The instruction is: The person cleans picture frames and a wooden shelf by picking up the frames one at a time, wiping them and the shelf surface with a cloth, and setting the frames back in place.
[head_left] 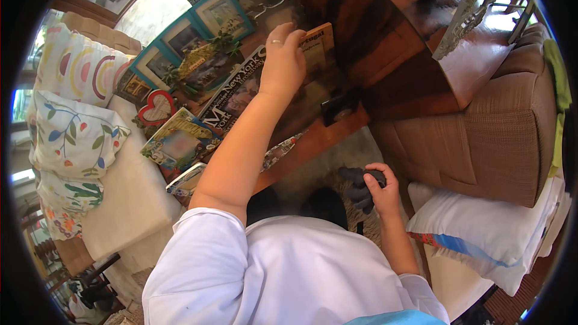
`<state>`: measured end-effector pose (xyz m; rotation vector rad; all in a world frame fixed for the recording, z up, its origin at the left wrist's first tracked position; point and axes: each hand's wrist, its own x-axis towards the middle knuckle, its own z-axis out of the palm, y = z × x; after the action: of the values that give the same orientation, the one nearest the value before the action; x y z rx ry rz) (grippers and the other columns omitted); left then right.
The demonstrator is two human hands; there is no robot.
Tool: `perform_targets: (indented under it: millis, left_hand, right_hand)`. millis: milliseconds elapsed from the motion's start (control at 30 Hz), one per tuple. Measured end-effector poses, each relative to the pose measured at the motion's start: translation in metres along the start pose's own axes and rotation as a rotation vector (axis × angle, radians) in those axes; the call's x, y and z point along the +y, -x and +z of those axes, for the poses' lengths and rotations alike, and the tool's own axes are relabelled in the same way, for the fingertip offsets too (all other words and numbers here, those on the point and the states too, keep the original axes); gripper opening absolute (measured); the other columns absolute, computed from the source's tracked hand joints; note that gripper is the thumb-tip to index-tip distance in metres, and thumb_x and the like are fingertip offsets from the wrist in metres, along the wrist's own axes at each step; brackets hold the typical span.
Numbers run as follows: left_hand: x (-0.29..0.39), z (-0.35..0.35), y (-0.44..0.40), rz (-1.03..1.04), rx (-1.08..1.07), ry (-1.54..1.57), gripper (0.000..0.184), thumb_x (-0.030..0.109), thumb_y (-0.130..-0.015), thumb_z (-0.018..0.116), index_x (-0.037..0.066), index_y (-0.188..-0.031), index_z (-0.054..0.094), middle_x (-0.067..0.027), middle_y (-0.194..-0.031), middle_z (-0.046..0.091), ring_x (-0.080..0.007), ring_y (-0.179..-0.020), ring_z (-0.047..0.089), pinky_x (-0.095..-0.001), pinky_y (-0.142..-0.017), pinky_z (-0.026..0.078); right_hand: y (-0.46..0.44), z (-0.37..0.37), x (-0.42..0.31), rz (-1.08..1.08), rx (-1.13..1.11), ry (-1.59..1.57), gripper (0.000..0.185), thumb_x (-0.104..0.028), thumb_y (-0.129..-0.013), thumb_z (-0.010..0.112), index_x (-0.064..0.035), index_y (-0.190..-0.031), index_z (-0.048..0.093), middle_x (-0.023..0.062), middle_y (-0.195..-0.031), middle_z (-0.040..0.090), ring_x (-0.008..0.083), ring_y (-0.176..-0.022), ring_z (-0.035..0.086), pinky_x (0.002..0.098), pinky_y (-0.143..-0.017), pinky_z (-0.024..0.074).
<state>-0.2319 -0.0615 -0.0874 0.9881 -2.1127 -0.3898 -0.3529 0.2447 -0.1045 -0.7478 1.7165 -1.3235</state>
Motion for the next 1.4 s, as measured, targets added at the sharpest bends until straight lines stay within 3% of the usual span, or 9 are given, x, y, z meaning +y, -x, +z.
perform_targets:
  millis: [233,300,400,500,700,1100,1133,1233,1400]
  left_hand:
    - [-0.006,-0.031,-0.03,0.138,0.229,-0.11,0.031,-0.002,-0.073,0.052,0.003,-0.104,0.056,-0.0191,-0.111,0.053,-0.0373,-0.109,0.047,-0.0442,-0.094,0.04]
    - [-0.03,-0.043,-0.051,0.015,0.253,-0.16,0.033,0.0,-0.074,0.052,0.003,-0.107,0.055,-0.0181,-0.114,0.052,-0.0367,-0.11,0.047,-0.0424,-0.094,0.04]
    - [-0.07,-0.046,-0.082,-0.472,-0.165,-0.22,0.042,0.012,-0.076,0.059,0.002,-0.117,0.053,-0.019,-0.122,0.052,-0.0337,-0.114,0.05,-0.0389,-0.094,0.042]
    - [-0.093,-0.039,-0.096,-0.55,-0.512,-0.245,0.043,0.017,-0.077,0.062,0.002,-0.116,0.055,-0.0194,-0.115,0.058,-0.0326,-0.109,0.055,-0.037,-0.092,0.044]
    - [-0.087,-0.024,-0.099,-0.408,-0.606,-0.251,0.051,0.024,-0.076,0.067,0.002,-0.121,0.055,-0.0194,-0.114,0.06,-0.033,-0.108,0.056,-0.0378,-0.092,0.044]
    - [-0.078,-0.055,-0.09,-0.257,-0.293,-0.251,0.039,0.025,-0.082,0.062,0.007,-0.116,0.057,-0.0214,-0.102,0.062,-0.033,-0.101,0.059,-0.0393,-0.085,0.046]
    - [-0.076,-0.066,-0.093,-0.253,-0.286,-0.246,0.038,0.027,-0.083,0.061,0.008,-0.116,0.057,-0.0192,-0.096,0.064,-0.0308,-0.093,0.061,-0.0372,-0.082,0.047]
    - [-0.06,-0.113,-0.097,-0.237,-0.16,-0.09,0.034,0.024,-0.085,0.061,0.005,-0.114,0.058,-0.0137,-0.09,0.065,-0.0235,-0.083,0.062,-0.0322,-0.076,0.048]
    - [-0.039,-0.167,-0.086,-0.247,0.077,1.032,0.024,0.014,-0.083,0.064,0.001,-0.103,0.06,-0.0064,-0.091,0.064,-0.0135,-0.08,0.061,-0.0279,-0.07,0.051]
  right_hand:
    - [-0.002,0.003,0.001,-0.005,-0.02,0.001,0.02,-0.013,-0.08,0.068,-0.0038,-0.096,0.06,0.0006,-0.087,0.059,0.0079,-0.08,0.053,0.022,-0.073,0.0433]
    - [-0.001,0.003,0.001,0.006,-0.015,-0.01,0.02,-0.013,-0.08,0.068,-0.0038,-0.096,0.061,0.0007,-0.087,0.058,0.0082,-0.081,0.053,0.0221,-0.073,0.0432]
    - [0.0,0.003,0.003,0.006,-0.003,0.009,0.02,-0.012,-0.079,0.068,-0.0038,-0.096,0.061,0.0008,-0.087,0.059,0.0085,-0.081,0.053,0.0223,-0.073,0.0432]
    - [0.004,0.003,0.007,0.019,0.004,0.019,0.02,-0.012,-0.079,0.068,-0.0039,-0.096,0.061,0.0008,-0.087,0.059,0.0083,-0.081,0.053,0.0221,-0.073,0.0432]
    - [0.009,0.006,0.001,0.02,0.018,-0.004,0.019,-0.012,-0.08,0.068,-0.0045,-0.096,0.061,-0.0005,-0.085,0.058,0.0068,-0.077,0.052,0.0209,-0.07,0.0427]
    - [0.014,0.002,0.0,0.029,0.05,-0.133,0.019,-0.014,-0.082,0.065,-0.005,-0.097,0.06,0.0004,-0.085,0.058,0.0081,-0.078,0.053,0.0217,-0.071,0.0431]
    - [0.014,0.002,-0.004,0.049,0.048,-0.185,0.018,-0.014,-0.083,0.064,-0.0047,-0.098,0.059,0.0011,-0.086,0.057,0.0091,-0.079,0.053,0.0226,-0.072,0.0439]
    - [0.009,0.004,-0.021,0.157,0.096,-0.443,0.022,-0.016,-0.083,0.061,-0.0055,-0.102,0.058,0.0036,-0.09,0.058,0.0115,-0.084,0.055,0.025,-0.076,0.0453]
    - [-0.015,0.028,-0.097,0.265,-0.011,-1.06,0.039,-0.023,-0.08,0.058,-0.0048,-0.114,0.05,0.01,-0.097,0.058,0.0207,-0.094,0.057,0.0338,-0.085,0.0467]
